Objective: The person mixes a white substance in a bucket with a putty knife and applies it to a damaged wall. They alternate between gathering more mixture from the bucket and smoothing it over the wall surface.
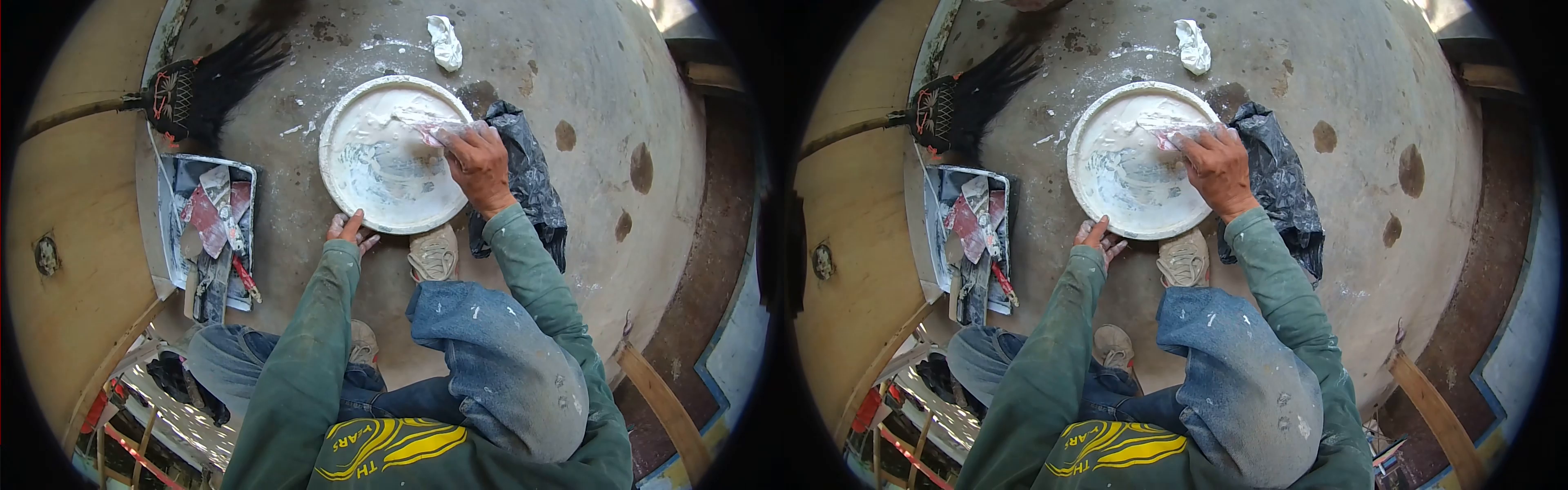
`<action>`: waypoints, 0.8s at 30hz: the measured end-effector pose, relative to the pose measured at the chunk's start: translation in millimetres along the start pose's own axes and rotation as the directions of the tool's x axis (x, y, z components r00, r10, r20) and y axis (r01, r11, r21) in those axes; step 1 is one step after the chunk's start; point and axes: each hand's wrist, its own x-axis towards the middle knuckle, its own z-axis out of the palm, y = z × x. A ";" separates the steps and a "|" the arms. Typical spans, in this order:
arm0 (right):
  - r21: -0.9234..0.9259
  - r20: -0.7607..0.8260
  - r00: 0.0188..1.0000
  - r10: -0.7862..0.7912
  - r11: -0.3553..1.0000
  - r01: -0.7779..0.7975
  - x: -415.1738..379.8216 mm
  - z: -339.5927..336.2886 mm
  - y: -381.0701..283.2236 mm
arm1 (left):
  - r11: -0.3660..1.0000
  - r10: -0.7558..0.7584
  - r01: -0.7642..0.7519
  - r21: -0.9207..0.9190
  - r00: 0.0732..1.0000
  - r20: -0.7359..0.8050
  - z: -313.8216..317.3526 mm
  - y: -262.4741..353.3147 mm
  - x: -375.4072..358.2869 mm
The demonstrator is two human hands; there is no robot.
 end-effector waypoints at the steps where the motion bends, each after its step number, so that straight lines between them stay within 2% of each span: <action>1: 0.037 -0.034 0.998 0.051 0.998 -0.050 3.7 -7.4 -1.2 | 1.000 -0.001 0.001 -0.002 1.000 0.028 2.4 1.2 -1.0; 2: 0.032 -0.036 0.998 0.046 0.998 -0.045 7.3 -11.9 0.5 | 1.000 0.002 -0.002 -0.005 0.999 0.034 7.1 3.3 -1.7; 3: 0.180 -0.046 0.975 0.217 0.962 -0.206 9.0 -15.5 1.1 | 1.000 -0.007 0.008 -0.014 0.999 0.039 10.9 5.3 -4.4; 5: 0.458 0.023 0.848 0.529 0.748 -0.480 8.1 -21.2 -0.4 | 0.999 -0.019 0.020 -0.029 0.999 0.036 11.6 7.1 -9.8; 6: 0.486 0.062 0.821 0.568 0.701 -0.522 6.4 -27.0 1.0 | 0.999 -0.033 0.032 0.006 0.998 0.054 12.6 8.2 -10.7; 7: 0.484 0.062 0.823 0.565 0.704 -0.520 1.9 -28.4 2.7 | 0.998 -0.046 0.043 0.043 0.996 0.075 14.2 9.0 -10.0; 9: 0.564 0.164 0.732 0.662 0.546 -0.620 -13.0 -21.4 10.1 | 0.996 -0.084 0.080 0.039 0.990 0.116 15.4 10.0 -6.2; 11: 0.540 0.116 0.755 0.645 0.597 -0.593 -32.3 -9.2 24.3 | 0.992 -0.125 0.121 0.035 0.980 0.156 18.3 7.4 -1.7; 13: 0.668 0.267 0.625 0.734 0.327 -0.669 -44.8 -13.8 23.7 | 0.989 -0.138 0.127 0.076 0.977 0.165 21.6 3.5 2.0; 14: 0.718 0.289 0.614 0.734 0.258 -0.646 -49.2 -16.6 25.4 | 0.989 -0.141 0.130 0.077 0.976 0.166 22.1 0.5 1.2; 15: 0.719 0.288 0.613 0.736 0.257 -0.646 -52.3 -21.9 23.1 | 0.990 -0.138 0.136 0.024 0.974 0.182 24.5 -1.4 -0.9; 17: 0.729 0.397 0.538 0.744 0.100 -0.677 -57.8 -35.3 16.6 | 0.990 -0.132 0.140 -0.030 0.971 0.201 28.5 -4.3 -4.4; 19: 0.715 0.419 0.516 0.747 0.080 -0.695 -70.4 -29.4 17.4 | 0.987 -0.147 0.159 -0.027 0.958 0.248 32.6 -7.3 -9.0; 22: 0.658 0.436 0.445 0.782 0.060 -0.751 -82.3 -14.6 17.7 | 0.988 -0.143 0.155 -0.027 0.957 0.251 41.4 -11.2 -19.0; 24: 0.654 0.426 0.431 0.795 0.059 -0.754 -83.7 -6.7 18.0 | 0.989 -0.136 0.147 -0.025 0.958 0.251 42.3 -15.4 -20.8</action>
